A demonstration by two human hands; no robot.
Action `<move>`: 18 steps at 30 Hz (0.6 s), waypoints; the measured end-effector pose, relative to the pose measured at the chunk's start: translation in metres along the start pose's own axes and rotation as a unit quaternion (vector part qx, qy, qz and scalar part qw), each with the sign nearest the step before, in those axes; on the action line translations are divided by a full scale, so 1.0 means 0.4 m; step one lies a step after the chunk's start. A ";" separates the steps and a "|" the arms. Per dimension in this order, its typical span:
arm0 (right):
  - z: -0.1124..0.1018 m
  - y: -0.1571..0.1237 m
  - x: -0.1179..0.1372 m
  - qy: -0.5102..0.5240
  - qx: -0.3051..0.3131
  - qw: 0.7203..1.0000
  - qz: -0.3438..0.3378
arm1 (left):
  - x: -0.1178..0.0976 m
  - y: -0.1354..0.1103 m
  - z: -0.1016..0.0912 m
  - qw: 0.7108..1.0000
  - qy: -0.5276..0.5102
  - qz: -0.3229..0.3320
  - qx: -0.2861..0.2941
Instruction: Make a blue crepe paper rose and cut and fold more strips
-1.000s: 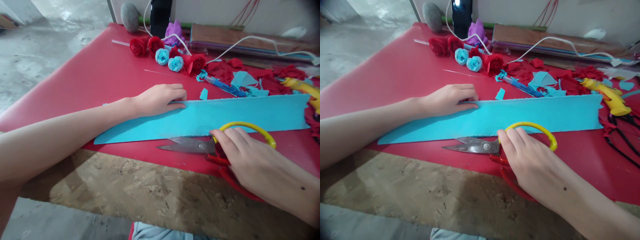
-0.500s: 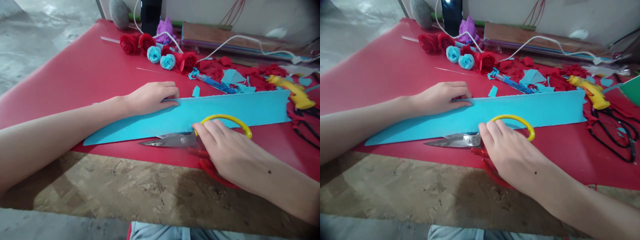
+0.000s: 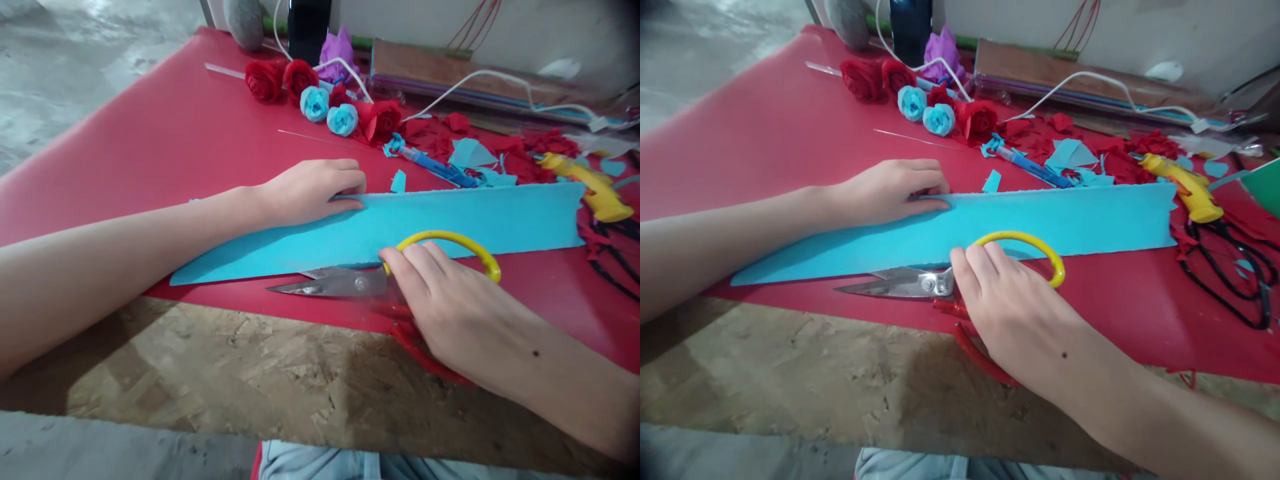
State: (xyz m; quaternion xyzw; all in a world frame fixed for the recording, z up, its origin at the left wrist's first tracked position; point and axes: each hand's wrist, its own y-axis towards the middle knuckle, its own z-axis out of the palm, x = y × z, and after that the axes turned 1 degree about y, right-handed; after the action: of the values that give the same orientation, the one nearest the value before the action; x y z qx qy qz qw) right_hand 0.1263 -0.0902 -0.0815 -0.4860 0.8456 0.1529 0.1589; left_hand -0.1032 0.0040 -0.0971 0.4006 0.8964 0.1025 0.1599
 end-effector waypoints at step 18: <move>-0.028 0.018 0.028 0.018 0.010 1.000 0.024 | 0.001 0.000 0.003 1.000 -0.010 0.002 -0.003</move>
State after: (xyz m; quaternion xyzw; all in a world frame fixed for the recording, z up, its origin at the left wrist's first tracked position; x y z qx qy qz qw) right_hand 0.1131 -0.1001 -0.0755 -0.4670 0.8612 0.1391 0.1448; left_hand -0.1032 0.0045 -0.0985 0.4027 0.8937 0.1014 0.1697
